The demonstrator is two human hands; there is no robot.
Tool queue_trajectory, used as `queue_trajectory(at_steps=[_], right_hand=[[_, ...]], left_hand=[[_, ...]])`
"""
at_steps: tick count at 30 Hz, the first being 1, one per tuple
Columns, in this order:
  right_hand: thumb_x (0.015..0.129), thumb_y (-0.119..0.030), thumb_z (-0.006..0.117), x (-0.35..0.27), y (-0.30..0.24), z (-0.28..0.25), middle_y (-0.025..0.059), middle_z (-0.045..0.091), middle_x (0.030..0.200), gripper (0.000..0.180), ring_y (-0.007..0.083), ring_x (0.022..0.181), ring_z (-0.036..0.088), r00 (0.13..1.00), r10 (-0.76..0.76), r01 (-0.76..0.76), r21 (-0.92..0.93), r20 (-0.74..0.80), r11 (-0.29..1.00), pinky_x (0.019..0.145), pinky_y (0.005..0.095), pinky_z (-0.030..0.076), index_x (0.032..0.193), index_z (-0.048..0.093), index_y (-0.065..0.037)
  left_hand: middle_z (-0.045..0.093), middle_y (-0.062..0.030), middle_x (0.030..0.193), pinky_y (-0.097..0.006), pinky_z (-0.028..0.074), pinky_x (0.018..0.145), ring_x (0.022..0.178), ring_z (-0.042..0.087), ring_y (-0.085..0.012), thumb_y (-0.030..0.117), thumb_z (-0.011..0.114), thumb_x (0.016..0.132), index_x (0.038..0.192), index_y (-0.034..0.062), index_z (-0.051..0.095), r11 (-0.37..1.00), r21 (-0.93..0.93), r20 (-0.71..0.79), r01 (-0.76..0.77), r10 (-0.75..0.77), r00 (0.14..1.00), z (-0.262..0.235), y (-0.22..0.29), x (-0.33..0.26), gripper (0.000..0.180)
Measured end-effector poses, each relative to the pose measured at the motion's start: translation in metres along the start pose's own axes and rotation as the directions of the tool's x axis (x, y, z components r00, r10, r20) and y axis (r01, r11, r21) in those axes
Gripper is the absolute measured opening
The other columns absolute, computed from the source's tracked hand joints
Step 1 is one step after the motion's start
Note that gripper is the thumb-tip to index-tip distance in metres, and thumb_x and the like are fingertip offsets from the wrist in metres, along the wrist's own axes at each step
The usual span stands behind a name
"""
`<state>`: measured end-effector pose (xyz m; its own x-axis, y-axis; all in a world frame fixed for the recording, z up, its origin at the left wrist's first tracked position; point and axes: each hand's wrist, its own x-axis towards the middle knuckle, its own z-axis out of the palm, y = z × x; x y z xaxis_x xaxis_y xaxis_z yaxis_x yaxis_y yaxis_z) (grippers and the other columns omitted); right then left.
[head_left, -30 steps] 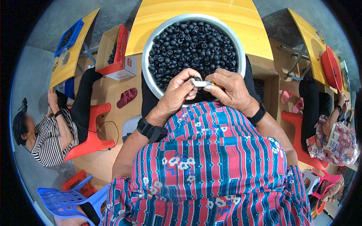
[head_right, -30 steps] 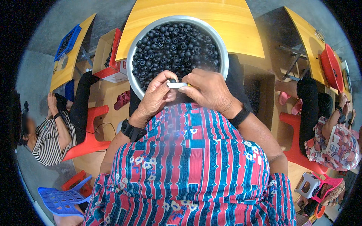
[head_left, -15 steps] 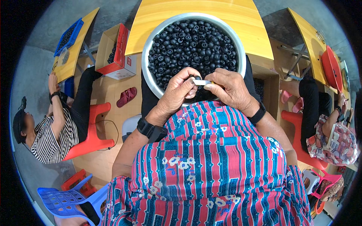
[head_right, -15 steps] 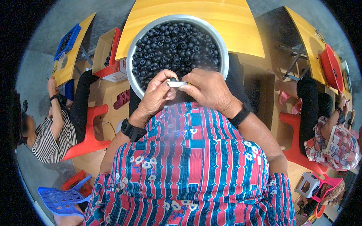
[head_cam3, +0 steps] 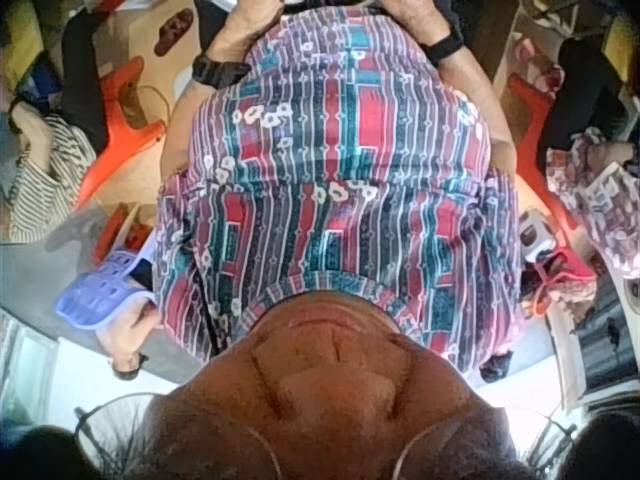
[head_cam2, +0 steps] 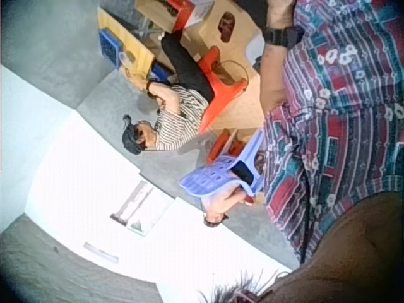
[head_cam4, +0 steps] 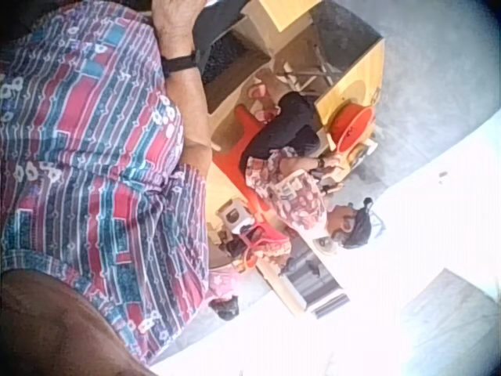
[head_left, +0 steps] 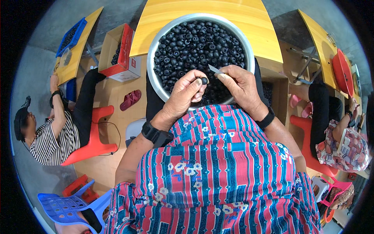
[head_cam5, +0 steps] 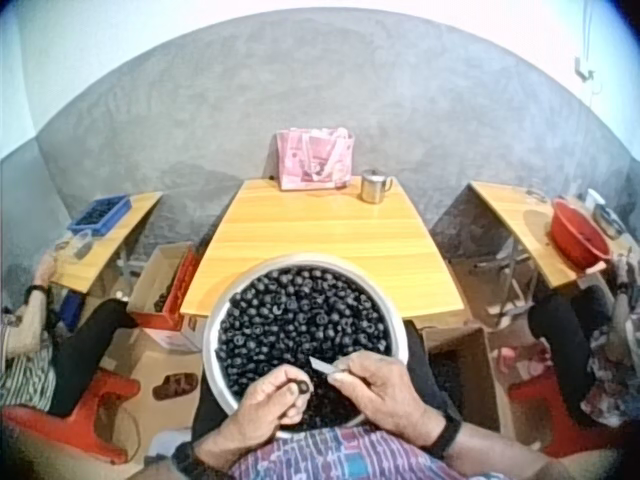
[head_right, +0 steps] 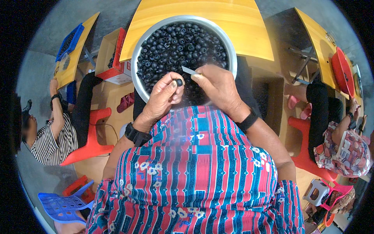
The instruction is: Peeling small dark fruits with a small knife and placing them into a container.
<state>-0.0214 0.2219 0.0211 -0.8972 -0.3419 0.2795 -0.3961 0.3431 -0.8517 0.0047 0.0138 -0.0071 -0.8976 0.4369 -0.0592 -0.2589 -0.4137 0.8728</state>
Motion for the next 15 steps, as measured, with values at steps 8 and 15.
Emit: queue_trajectory(at_steps=[8,15], right_hand=[[0.077,-0.011,0.074,0.003,-0.010,0.009,0.0091,0.065,0.079,0.027,0.0219,0.071,0.063,0.985,-0.164,0.159,0.092,0.053,0.983,0.066,0.0310,0.049,0.104,0.071,-0.010],[0.073,-0.008,0.075,0.004,-0.008,0.010,0.0084,0.059,0.071,0.029,0.0238,0.065,0.060,0.969,-0.249,0.247,-0.097,-0.006,0.964,0.058,0.0328,0.048,0.102,0.073,-0.013]], left_hand=[[0.047,0.0021,0.078,-0.019,0.032,0.056,0.063,0.038,-0.0053,0.027,0.050,0.100,0.109,0.0066,0.052,0.998,-0.054,0.001,0.030,-0.030,1.000,-0.001,-0.002,0.001,0.022],[0.053,0.0006,0.079,-0.021,0.035,0.058,0.066,0.044,-0.0073,0.025,0.052,0.099,0.119,0.0062,0.051,0.963,-0.255,0.069,0.088,-0.073,0.995,-0.001,-0.008,0.003,0.027]])
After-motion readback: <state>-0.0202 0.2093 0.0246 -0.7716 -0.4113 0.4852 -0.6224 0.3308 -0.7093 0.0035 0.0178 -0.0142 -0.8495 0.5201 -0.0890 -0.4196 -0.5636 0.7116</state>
